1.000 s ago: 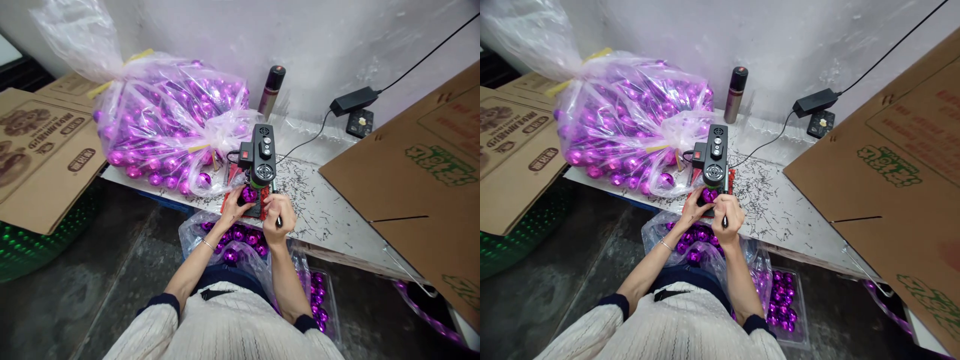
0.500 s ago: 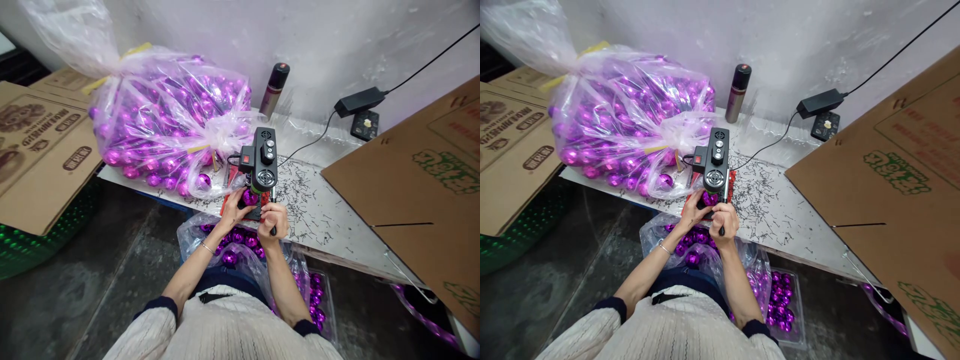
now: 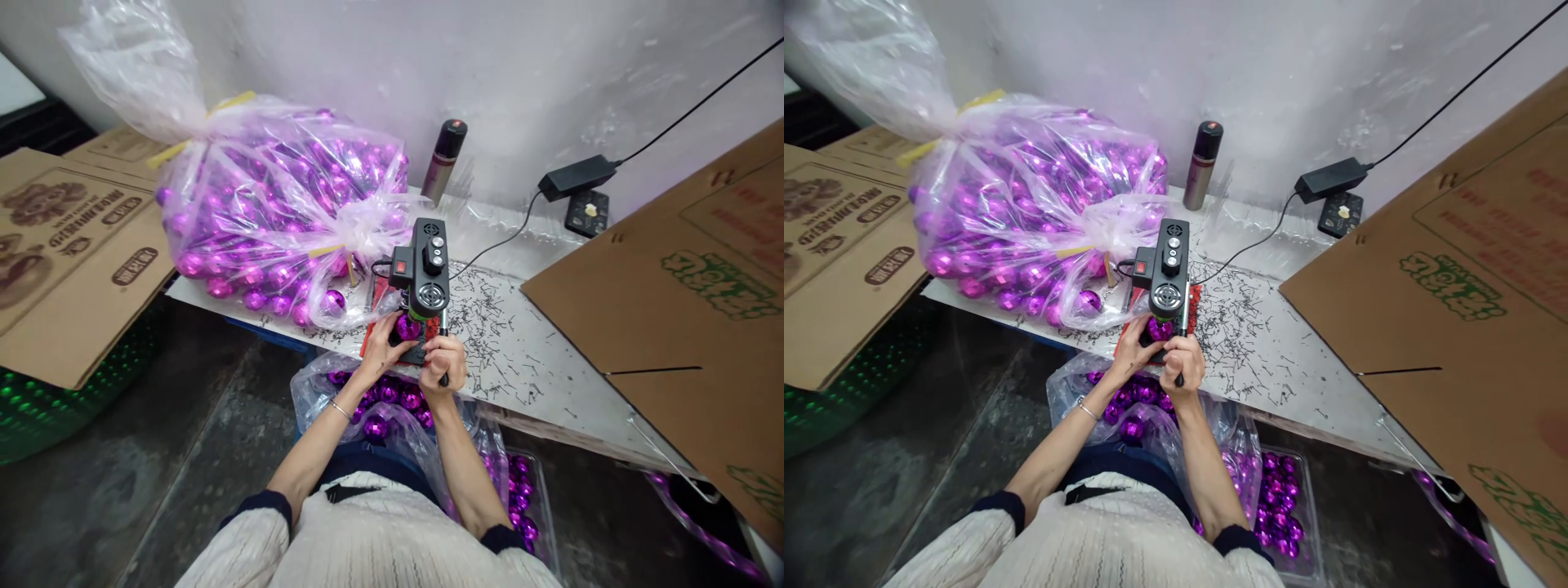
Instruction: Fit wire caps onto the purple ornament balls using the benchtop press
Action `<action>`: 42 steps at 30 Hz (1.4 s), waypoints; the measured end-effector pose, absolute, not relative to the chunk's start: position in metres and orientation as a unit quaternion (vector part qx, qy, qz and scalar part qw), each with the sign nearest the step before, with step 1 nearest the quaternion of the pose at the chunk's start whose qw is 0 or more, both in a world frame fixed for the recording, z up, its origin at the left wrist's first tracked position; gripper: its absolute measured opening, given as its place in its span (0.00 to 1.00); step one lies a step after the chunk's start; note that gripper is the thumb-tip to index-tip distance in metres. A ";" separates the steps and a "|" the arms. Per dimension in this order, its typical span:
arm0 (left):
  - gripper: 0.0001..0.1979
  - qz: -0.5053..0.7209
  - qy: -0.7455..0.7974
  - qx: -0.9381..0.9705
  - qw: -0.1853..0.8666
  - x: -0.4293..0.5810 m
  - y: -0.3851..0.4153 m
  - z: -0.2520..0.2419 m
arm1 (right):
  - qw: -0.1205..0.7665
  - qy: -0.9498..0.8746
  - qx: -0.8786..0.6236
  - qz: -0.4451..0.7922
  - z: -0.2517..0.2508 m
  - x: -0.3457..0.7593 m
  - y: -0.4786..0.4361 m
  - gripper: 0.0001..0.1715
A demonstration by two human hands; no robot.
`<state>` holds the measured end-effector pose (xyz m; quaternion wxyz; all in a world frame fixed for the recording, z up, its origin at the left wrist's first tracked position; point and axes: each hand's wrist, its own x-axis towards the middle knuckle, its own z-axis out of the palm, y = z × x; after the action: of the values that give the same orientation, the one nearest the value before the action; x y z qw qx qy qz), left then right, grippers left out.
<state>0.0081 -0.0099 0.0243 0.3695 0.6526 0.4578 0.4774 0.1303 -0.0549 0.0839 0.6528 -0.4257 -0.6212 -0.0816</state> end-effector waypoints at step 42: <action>0.28 -0.158 0.501 0.848 0.071 -0.120 0.085 0.131 | 0.654 -0.613 -0.440 -0.048 0.123 0.128 -0.059 0.18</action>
<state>-0.1201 0.0852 0.1306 0.0709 0.8480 0.5010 -0.1578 0.1280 -0.0592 0.1233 0.6542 -0.4398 -0.6135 -0.0480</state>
